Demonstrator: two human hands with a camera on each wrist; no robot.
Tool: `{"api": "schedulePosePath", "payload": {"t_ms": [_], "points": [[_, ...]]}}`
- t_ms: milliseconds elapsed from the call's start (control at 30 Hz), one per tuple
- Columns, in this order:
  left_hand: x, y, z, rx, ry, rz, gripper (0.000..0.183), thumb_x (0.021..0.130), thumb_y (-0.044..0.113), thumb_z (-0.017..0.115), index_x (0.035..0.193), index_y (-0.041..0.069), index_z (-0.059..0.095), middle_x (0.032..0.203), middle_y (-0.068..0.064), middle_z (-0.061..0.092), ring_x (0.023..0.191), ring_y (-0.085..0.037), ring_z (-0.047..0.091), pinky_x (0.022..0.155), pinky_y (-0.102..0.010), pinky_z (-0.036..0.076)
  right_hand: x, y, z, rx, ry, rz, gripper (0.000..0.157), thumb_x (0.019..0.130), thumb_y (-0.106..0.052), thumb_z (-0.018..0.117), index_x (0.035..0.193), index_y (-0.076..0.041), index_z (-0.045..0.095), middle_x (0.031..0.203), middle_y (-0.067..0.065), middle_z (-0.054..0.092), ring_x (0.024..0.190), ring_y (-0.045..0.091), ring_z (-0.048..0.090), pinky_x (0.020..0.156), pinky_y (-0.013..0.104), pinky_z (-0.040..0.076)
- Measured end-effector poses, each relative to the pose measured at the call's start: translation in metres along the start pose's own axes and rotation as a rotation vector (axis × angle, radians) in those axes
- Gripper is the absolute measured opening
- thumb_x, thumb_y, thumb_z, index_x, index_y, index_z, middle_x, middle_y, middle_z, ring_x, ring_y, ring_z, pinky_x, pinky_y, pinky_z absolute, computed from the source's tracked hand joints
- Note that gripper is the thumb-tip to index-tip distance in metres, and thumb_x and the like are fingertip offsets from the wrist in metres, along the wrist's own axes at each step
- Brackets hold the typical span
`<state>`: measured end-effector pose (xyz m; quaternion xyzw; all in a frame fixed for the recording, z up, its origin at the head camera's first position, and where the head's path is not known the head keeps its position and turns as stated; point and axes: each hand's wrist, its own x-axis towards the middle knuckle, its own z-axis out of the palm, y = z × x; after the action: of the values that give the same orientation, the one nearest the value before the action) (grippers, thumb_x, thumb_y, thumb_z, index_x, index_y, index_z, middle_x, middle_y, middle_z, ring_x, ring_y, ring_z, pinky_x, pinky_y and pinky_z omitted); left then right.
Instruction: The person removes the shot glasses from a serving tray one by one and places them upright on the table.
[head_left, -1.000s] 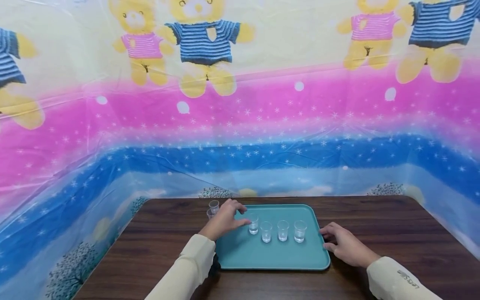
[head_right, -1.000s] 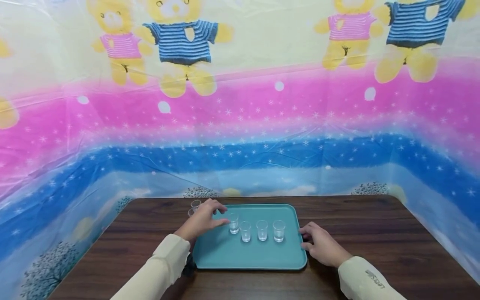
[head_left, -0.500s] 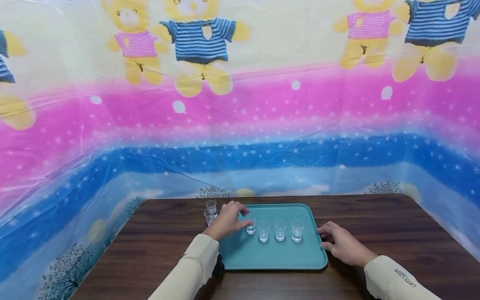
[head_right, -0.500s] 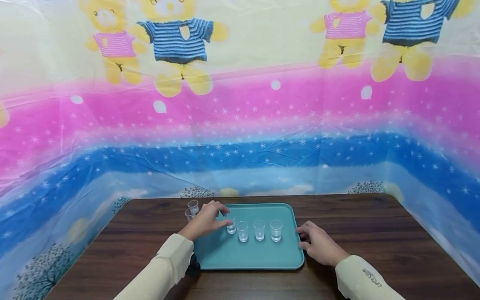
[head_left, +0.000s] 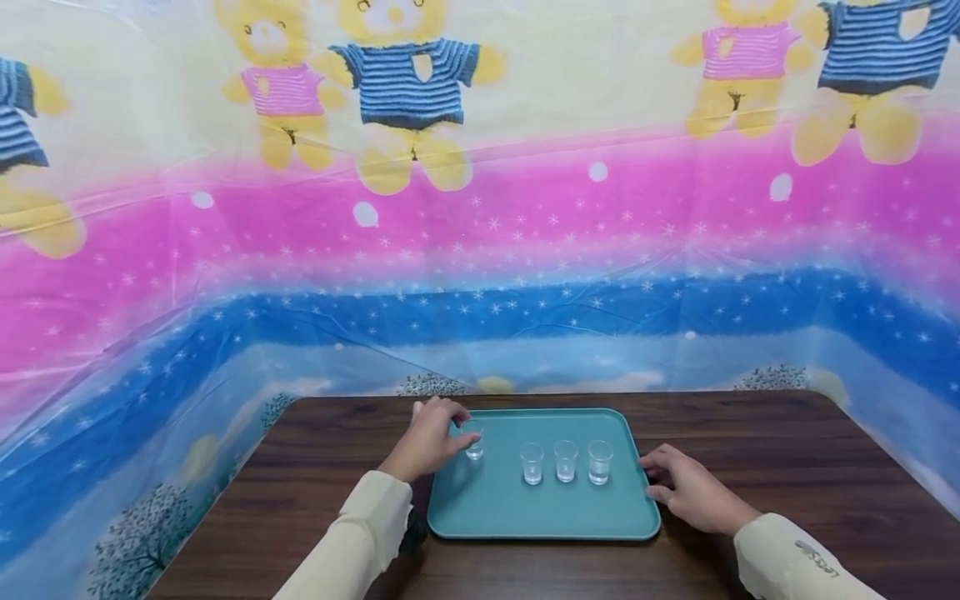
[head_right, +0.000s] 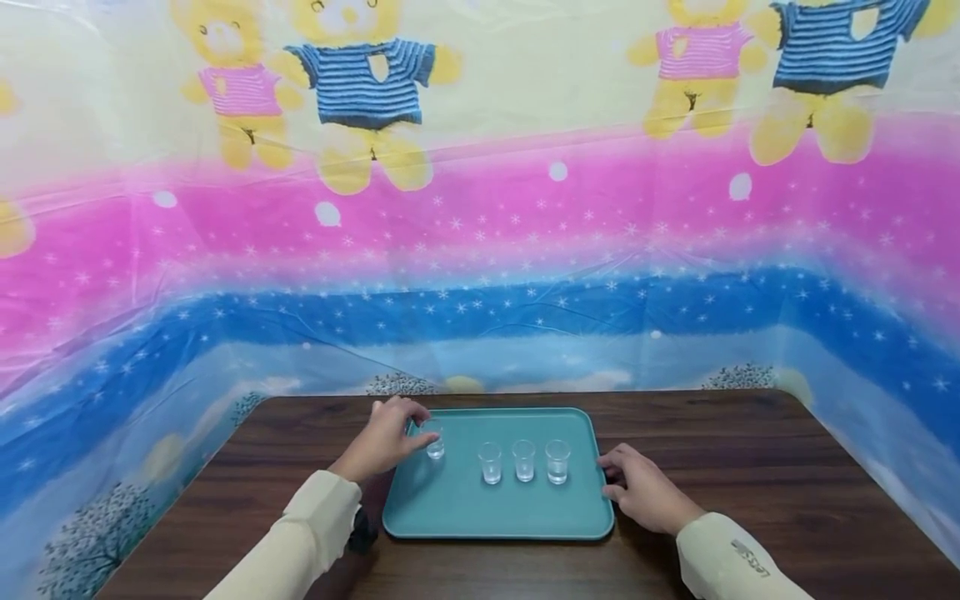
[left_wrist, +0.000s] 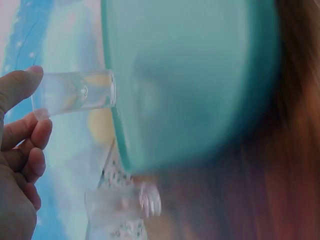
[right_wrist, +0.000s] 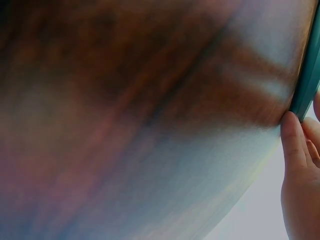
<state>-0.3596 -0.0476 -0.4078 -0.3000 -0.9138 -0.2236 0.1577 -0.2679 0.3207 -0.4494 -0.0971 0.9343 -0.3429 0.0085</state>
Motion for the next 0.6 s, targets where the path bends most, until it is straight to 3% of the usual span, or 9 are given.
{"api": "schedulePosePath", "payload": {"t_ms": [267, 600], "points": [[-0.017, -0.027, -0.024, 0.005, 0.001, -0.092, 0.023, 0.073, 0.032, 0.067, 0.084, 0.011, 0.063, 0.071, 0.004, 0.052, 0.064, -0.012, 0.036, 0.066, -0.034, 0.02, -0.001, 0.0, 0.0, 0.014, 0.007, 0.026, 0.034, 0.077, -0.002, 0.062, 0.11, -0.006, 0.054, 0.099, 0.001, 0.047, 0.091, 0.016, 0.051, 0.07, 0.026, 0.044], [-0.035, -0.045, -0.03, 0.076, -0.017, -0.205, 0.028, 0.073, 0.034, 0.067, 0.085, 0.009, 0.063, 0.072, 0.004, 0.054, 0.065, -0.011, 0.039, 0.065, -0.032, 0.021, 0.001, -0.003, 0.002, 0.001, 0.01, 0.014, 0.034, 0.077, -0.002, 0.062, 0.11, -0.007, 0.054, 0.099, 0.0, 0.047, 0.091, 0.015, 0.051, 0.069, 0.026, 0.044]]}}
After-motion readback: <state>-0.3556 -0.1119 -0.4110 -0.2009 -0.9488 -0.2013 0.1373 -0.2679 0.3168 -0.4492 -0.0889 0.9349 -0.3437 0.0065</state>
